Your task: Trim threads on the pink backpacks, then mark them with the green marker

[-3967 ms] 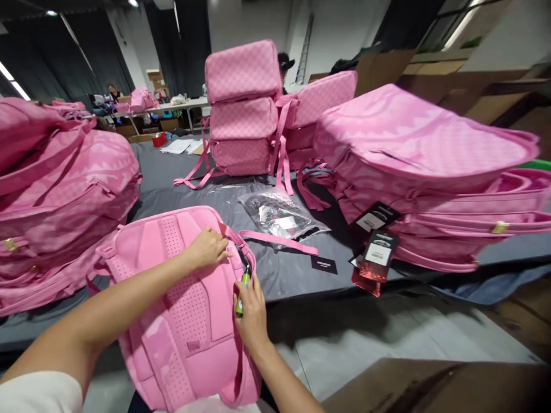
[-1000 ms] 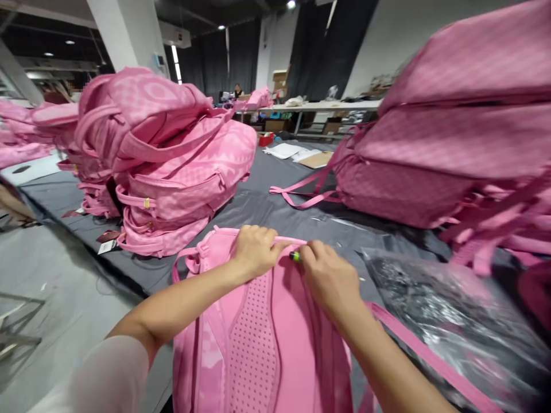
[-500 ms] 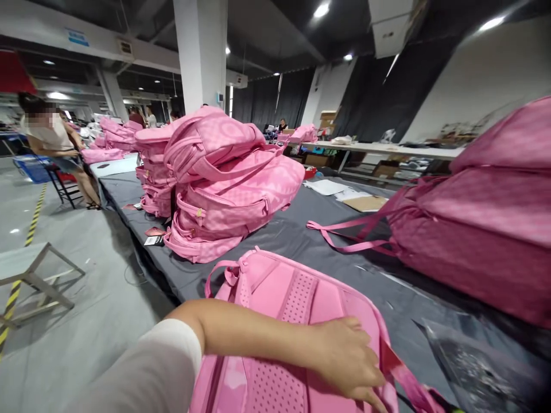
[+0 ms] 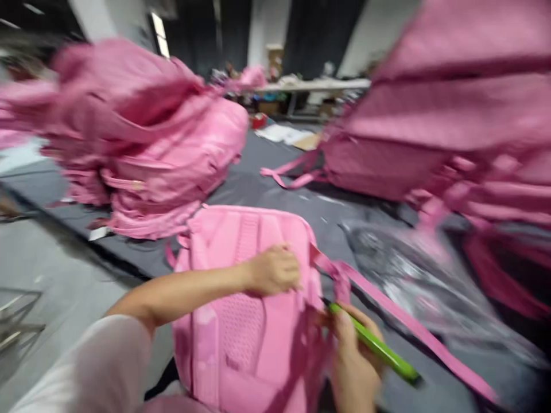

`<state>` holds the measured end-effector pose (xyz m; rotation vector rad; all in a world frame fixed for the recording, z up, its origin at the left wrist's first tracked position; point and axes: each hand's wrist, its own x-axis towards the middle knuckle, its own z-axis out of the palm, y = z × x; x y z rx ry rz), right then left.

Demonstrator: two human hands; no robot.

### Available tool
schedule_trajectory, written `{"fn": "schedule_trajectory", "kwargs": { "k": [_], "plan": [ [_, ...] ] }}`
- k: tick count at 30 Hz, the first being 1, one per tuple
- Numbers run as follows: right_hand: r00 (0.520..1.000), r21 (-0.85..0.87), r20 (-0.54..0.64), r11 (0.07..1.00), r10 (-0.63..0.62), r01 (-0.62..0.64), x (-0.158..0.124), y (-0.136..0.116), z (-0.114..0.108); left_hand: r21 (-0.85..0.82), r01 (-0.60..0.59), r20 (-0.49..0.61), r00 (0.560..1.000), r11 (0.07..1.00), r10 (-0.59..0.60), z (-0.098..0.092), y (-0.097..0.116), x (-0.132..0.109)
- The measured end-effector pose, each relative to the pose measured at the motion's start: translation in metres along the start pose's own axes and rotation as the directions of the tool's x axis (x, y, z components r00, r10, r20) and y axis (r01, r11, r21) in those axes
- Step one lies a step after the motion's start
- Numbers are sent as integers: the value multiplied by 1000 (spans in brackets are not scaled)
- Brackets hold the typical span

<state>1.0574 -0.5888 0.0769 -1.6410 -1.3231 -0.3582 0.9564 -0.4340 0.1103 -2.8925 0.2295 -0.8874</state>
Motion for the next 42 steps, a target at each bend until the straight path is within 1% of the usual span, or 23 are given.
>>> {"fn": "schedule_trajectory", "kwargs": {
  "k": [1,2,3,4,5,6,8,12,16,18,20,22,24,26,30,33,37,42],
  "plan": [
    [981,56,-53,982,185,-182,-12,-5,-15,-13,32,-48,998,999,-33,2,0,-4],
    [931,145,-93,930,352,-337,-20,-11,-23,-26,38,-109,993,999,-40,5,-1,-7],
    [864,255,-114,855,490,-451,-24,-17,-27,-37,26,-136,990,999,-30,7,-4,-10],
    [794,369,-117,769,596,-522,-25,-21,-26,-46,11,-180,983,999,-19,8,-6,-12],
    [747,449,-109,703,656,-551,-24,-23,-22,-51,-8,-218,976,999,-3,8,-8,-14],
    [732,481,-107,680,673,-554,-22,-24,-18,-53,-26,-249,968,998,12,8,-8,-15],
    [739,477,-130,695,661,-538,-19,-22,-9,-48,-43,-296,955,998,27,5,-6,-15],
    [783,425,-160,758,601,-495,-21,-18,-1,-27,-47,-340,940,999,35,2,0,-14],
    [831,398,-135,798,540,-453,-20,-18,1,-20,-56,-367,929,998,44,4,0,-12],
    [861,359,-101,826,498,-436,-18,-18,1,-24,-62,-380,924,998,48,5,0,-11],
    [879,311,-95,853,467,-419,-16,-18,1,-33,-73,-394,918,997,54,6,-1,-11],
    [879,284,-131,867,458,-410,-15,-17,0,-38,-78,-400,915,996,57,7,-1,-11],
    [877,285,-139,867,460,-409,-13,-17,0,-42,-80,-400,915,996,56,8,0,-11],
    [877,303,-102,854,469,-422,-11,-17,-1,-51,-84,-404,913,995,56,9,-1,-11],
    [849,336,-74,815,523,-472,-9,-19,-2,-60,-83,-406,913,995,52,9,-1,-11],
    [855,334,-39,813,518,-477,-9,-19,-3,-52,-82,-409,911,995,53,9,-1,-12],
    [830,355,-66,791,553,-499,-10,-20,-3,-58,-71,-406,913,996,41,9,-1,-12],
    [810,386,-24,753,586,-534,-9,-23,-1,-47,-66,-408,912,997,41,8,-1,-11]
  ]
}}
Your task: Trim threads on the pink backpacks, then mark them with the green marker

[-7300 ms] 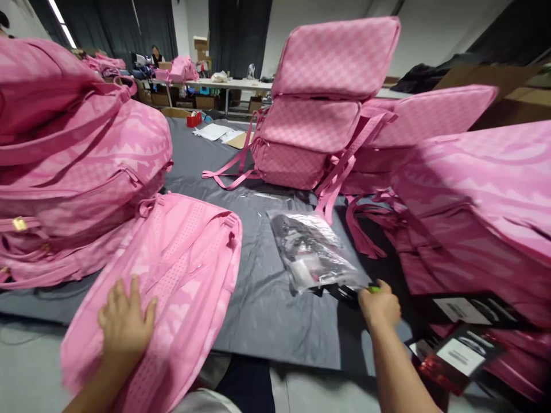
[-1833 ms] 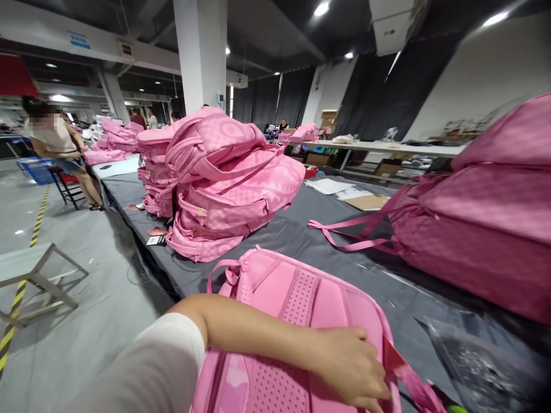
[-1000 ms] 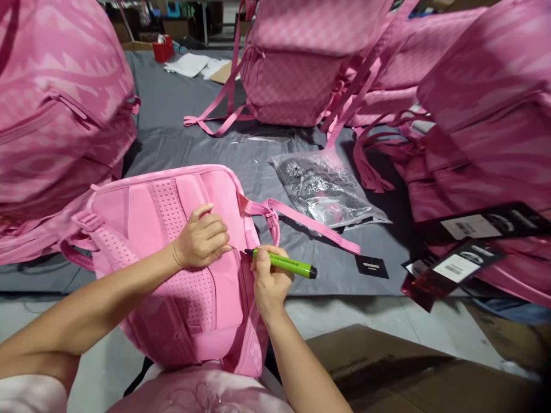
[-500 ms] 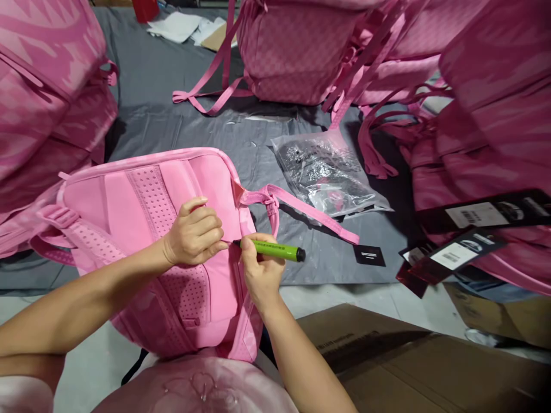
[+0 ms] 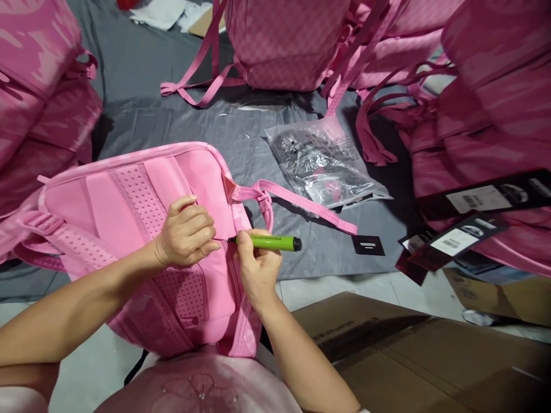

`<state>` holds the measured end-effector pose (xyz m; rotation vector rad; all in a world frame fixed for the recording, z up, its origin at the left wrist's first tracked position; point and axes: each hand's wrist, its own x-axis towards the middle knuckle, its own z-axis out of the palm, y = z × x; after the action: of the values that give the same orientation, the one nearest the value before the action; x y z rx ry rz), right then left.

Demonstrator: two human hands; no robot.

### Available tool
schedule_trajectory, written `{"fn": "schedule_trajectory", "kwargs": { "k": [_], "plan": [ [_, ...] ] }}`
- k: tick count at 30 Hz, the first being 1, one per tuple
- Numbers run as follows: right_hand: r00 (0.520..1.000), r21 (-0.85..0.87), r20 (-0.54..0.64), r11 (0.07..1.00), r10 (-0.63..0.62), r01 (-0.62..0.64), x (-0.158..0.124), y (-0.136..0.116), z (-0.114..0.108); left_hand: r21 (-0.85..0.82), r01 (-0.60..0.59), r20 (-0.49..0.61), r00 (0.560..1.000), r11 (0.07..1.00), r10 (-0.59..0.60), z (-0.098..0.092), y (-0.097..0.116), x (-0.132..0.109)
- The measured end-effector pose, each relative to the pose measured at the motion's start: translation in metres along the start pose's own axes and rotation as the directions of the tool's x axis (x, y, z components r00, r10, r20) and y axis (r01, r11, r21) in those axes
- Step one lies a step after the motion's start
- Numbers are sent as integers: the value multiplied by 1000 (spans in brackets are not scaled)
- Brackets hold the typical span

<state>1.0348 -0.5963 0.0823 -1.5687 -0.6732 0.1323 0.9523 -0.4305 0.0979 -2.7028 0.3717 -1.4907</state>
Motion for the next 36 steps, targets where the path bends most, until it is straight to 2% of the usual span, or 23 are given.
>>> {"fn": "schedule_trajectory", "kwargs": {
  "k": [5,14,25,32,36],
  "plan": [
    [999,17,23,999,37,-37,3,-3,1,-3,-2,-16,1000,1000,2,3,-1,-1],
    [997,60,-16,996,74,-73,5,1,4,-5,9,-6,1000,1000,-9,7,-4,-1],
    [994,114,55,988,96,-101,9,-1,7,-19,29,33,999,999,-28,4,-5,-4],
    [998,-85,38,995,48,-45,16,-1,9,-15,9,32,999,1000,-9,7,-11,-12],
    [995,-32,101,999,14,-10,13,-2,11,-7,68,76,995,998,-67,8,-13,-11]
  ]
}}
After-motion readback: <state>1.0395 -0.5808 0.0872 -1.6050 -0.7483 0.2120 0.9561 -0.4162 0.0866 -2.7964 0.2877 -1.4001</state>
